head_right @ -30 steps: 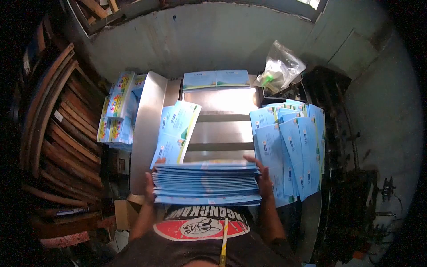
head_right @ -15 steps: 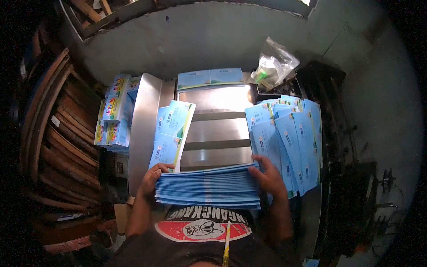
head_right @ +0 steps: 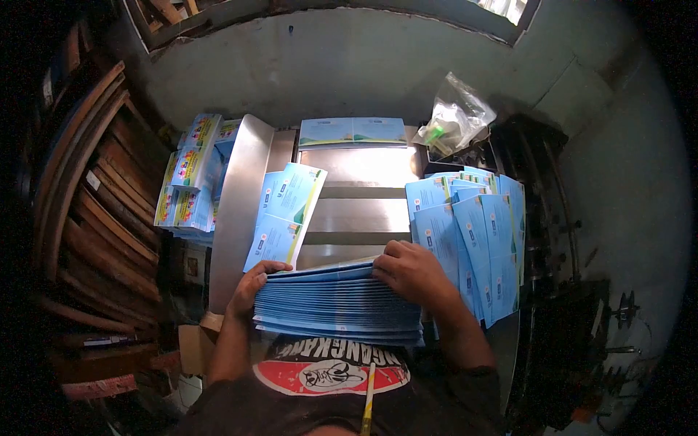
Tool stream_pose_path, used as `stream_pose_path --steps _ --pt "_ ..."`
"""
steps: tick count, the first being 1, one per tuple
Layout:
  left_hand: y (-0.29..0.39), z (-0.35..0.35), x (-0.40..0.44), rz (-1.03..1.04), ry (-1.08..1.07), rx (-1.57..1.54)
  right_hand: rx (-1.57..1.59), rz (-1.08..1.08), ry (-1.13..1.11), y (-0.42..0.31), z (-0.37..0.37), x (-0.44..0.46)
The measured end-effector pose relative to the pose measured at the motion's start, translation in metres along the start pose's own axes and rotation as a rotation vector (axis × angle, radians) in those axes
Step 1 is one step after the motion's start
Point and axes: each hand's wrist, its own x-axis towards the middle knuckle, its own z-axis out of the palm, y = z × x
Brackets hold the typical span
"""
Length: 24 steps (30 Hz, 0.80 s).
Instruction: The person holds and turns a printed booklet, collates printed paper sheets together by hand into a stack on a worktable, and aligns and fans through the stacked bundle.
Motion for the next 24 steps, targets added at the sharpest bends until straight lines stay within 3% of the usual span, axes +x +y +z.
stream_pose_path --steps 4,7,9,12,16,18,19,24 --pt "-0.013 -0.007 0.004 0.071 -0.020 -0.089 -0.039 -0.044 0.036 0.009 0.007 0.004" --pt "-0.015 -0.006 0.006 0.080 -0.008 -0.155 -0.223 -0.226 0.061 0.010 0.008 -0.006" --pt "-0.012 -0.006 0.008 0.080 -0.006 -0.138 -0.316 -0.262 0.248 0.002 0.002 -0.014" --pt "-0.010 -0.004 0.009 0.049 0.008 -0.114 -0.301 -0.312 0.266 -0.001 -0.008 -0.013" --pt "-0.010 -0.005 0.015 0.028 -0.010 -0.183 -0.349 -0.323 0.353 0.008 -0.015 -0.016" --pt "-0.012 -0.004 0.012 -0.001 0.017 -0.203 -0.119 -0.242 0.379 0.004 -0.021 -0.017" --pt "-0.016 -0.008 0.015 0.014 0.018 -0.173 -0.024 -0.079 0.241 0.008 -0.016 -0.012" --pt "-0.022 -0.018 0.019 0.064 0.005 -0.101 -0.108 -0.082 0.268 0.035 0.003 0.001"
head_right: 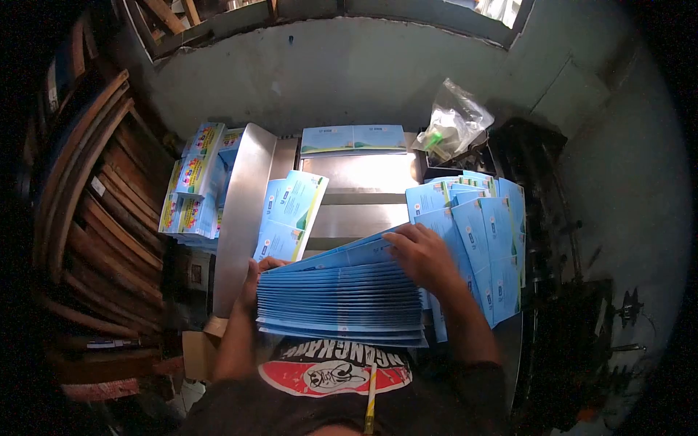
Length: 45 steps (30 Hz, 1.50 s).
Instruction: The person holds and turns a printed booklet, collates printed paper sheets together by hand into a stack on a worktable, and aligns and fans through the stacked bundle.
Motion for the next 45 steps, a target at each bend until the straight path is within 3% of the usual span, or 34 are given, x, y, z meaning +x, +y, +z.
stream_pose_path --steps 1,8,12,21,24,29,31,34,37,39,40,43,45 --pt "0.004 0.012 0.000 -0.018 0.114 0.047 0.003 -0.006 -0.039 0.004 0.002 0.001" --pt "0.003 0.004 0.001 0.027 0.008 0.024 -0.081 0.112 -0.294 -0.007 -0.002 0.022" --pt "-0.006 -0.004 0.000 0.014 0.030 -0.013 -0.096 0.005 -0.453 -0.001 -0.003 0.016" --pt "0.013 0.016 0.006 -0.011 -0.002 -0.058 -0.021 -0.039 -0.177 -0.021 -0.024 0.008" --pt "0.011 0.015 0.005 -0.025 0.012 -0.074 0.189 -0.022 -0.154 -0.005 -0.021 0.009" --pt "0.010 0.011 0.001 -0.080 0.049 -0.092 0.131 -0.078 -0.142 -0.016 -0.045 0.016" --pt "0.002 -0.006 0.005 -0.077 -0.044 -0.122 0.171 -0.066 -0.167 -0.013 -0.062 0.028" --pt "-0.004 -0.018 0.008 -0.114 -0.034 -0.033 0.225 -0.017 -0.179 -0.012 -0.074 0.027" --pt "-0.005 -0.022 0.011 -0.127 0.015 0.135 0.182 -0.120 -0.131 -0.010 -0.082 0.033" --pt "-0.005 -0.028 0.009 -0.121 0.040 0.275 0.457 0.162 -0.134 -0.004 -0.088 0.032" --pt "-0.006 -0.030 0.008 -0.116 0.050 0.347 0.458 0.159 -0.135 -0.003 -0.090 0.033" --pt "-0.003 -0.031 0.009 -0.121 0.066 0.424 0.434 0.161 0.312 -0.002 -0.094 0.037" --pt "0.004 -0.024 0.009 -0.168 0.063 0.283 0.449 0.153 0.223 0.004 -0.108 0.044"
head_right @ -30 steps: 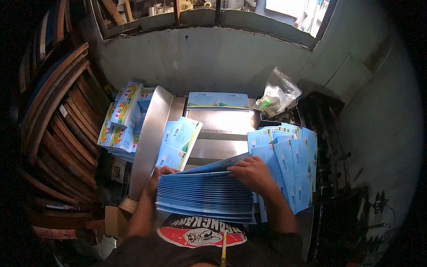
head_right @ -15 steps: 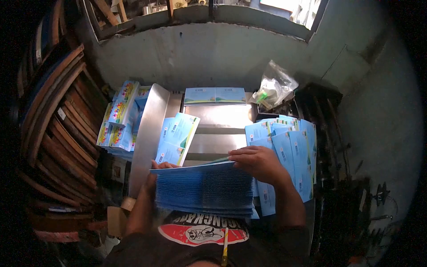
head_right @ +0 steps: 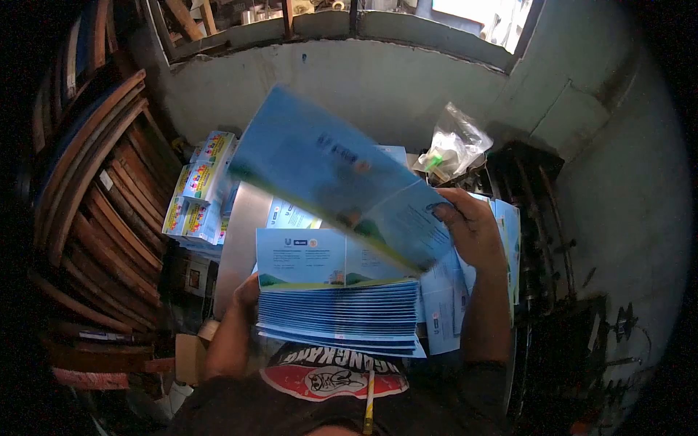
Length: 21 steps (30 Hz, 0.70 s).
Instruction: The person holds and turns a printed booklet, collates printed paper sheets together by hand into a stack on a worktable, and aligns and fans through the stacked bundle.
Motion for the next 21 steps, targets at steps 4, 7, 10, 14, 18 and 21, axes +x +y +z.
stream_pose_path --steps 4,7,10,14,18,21 --pt "0.016 0.003 0.004 -0.020 -0.205 -0.028 0.037 0.169 -0.468 0.032 0.007 0.034" --pt "0.028 0.009 0.006 0.045 -0.373 0.028 -0.230 0.279 -0.851 0.075 0.068 0.044" --pt "0.017 -0.001 0.013 -0.098 -0.440 0.037 -0.237 0.535 -0.943 0.109 0.113 0.051" --pt "0.037 0.030 -0.006 -0.182 -0.440 0.190 -0.142 0.458 -1.113 0.146 0.126 0.057" --pt "0.045 0.037 -0.025 -0.126 -0.332 0.440 -0.015 0.330 -1.055 0.144 0.106 0.065" --pt "0.045 0.041 -0.030 -0.039 -0.373 0.493 0.136 0.404 -0.810 0.127 0.075 0.091"
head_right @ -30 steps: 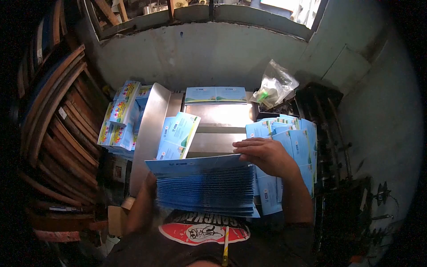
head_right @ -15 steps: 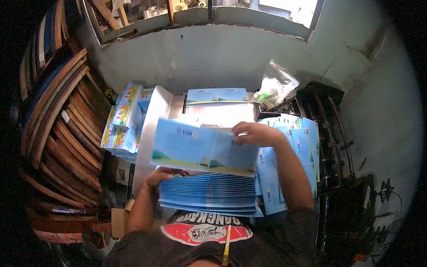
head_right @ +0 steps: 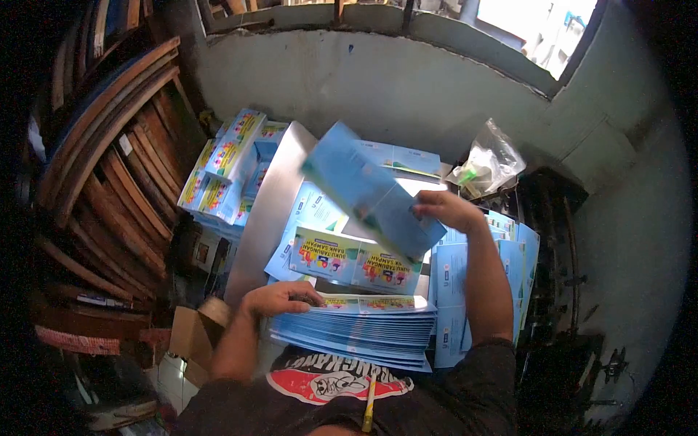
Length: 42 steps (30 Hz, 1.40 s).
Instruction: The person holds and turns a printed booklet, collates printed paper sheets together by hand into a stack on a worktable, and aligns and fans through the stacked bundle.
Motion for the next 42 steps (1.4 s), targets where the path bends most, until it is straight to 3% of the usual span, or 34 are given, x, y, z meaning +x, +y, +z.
stream_pose_path --steps 2,4,6,8,9,10,12,13,14,16,18,20,24,25,27,29,30,31,32,33,35,36,38,42 --pt "-0.006 0.003 0.000 0.037 0.002 0.003 0.035 -0.016 0.065 -0.025 0.000 -0.005" --pt "-0.006 0.003 0.000 0.081 0.000 0.015 0.015 -0.023 0.062 -0.005 0.004 0.011" --pt "-0.005 0.004 0.000 0.119 0.019 0.021 -0.078 -0.025 -0.094 0.013 0.024 0.027" --pt "-0.002 0.005 0.000 0.096 0.022 0.011 -0.161 0.125 -0.115 0.002 0.055 0.029" --pt "-0.001 0.005 -0.001 0.074 0.029 0.000 -0.399 0.020 -0.028 0.003 0.065 0.028" --pt "-0.002 0.004 -0.001 0.073 0.041 -0.001 -0.403 0.010 -0.035 0.001 0.061 0.029" --pt "-0.007 0.006 -0.002 -0.004 0.058 0.035 -0.080 -0.079 0.124 -0.002 0.052 0.020" --pt "-0.007 0.006 -0.004 -0.011 0.056 0.030 -0.304 -0.220 0.357 -0.014 0.053 0.010" --pt "-0.004 0.004 -0.002 -0.028 0.051 0.006 -0.299 -0.174 0.374 -0.040 0.063 -0.006" --pt "-0.005 0.003 0.000 -0.042 0.043 -0.015 -0.757 -0.410 0.375 -0.042 0.093 -0.017" --pt "-0.012 0.001 0.002 -0.003 0.024 -0.022 -0.938 -0.152 0.042 -0.021 0.133 -0.010" --pt "-0.005 -0.001 0.001 -0.011 0.031 -0.036 -0.957 -0.228 -0.043 -0.016 0.153 -0.017" --pt "-0.007 -0.011 0.002 -0.035 0.084 -0.117 -0.927 -0.107 -0.162 -0.016 0.157 -0.012" --pt "-0.004 -0.016 0.006 -0.079 0.196 -0.151 -0.927 -0.109 -0.154 -0.014 0.161 -0.011" --pt "-0.016 -0.034 0.035 -0.125 0.675 0.013 -1.029 -0.162 -0.094 -0.009 0.170 -0.014" --pt "-0.028 -0.056 0.062 -0.247 1.083 0.574 -0.959 -0.170 -0.094 -0.006 0.167 -0.017" --pt "-0.032 -0.062 0.071 -0.242 1.086 0.576 -0.883 -0.177 -0.085 -0.006 0.165 -0.017" --pt "-0.032 -0.068 0.081 -0.363 1.033 0.661 -0.887 -0.177 -0.077 -0.017 0.160 -0.022" --pt "-0.029 -0.073 0.090 -0.486 0.976 0.743 -0.841 -0.014 -0.174 -0.037 0.151 -0.034" --pt "-0.021 -0.077 0.095 -0.478 0.976 0.749 -0.783 0.150 -0.268 -0.052 0.144 -0.045" --pt "-0.004 -0.076 0.103 -0.657 0.856 0.846 -0.647 0.074 -0.259 -0.051 0.135 -0.066" --pt "0.002 -0.077 0.107 -0.651 0.832 0.855 -0.524 -0.006 -0.255 -0.051 0.131 -0.080" --pt "0.011 -0.087 0.109 -0.768 0.822 0.766 -0.575 0.084 -0.282 -0.069 0.142 -0.095" --pt "-0.013 -0.096 0.118 -0.738 0.723 0.653 -0.638 -0.057 -0.265 -0.055 0.187 -0.129"
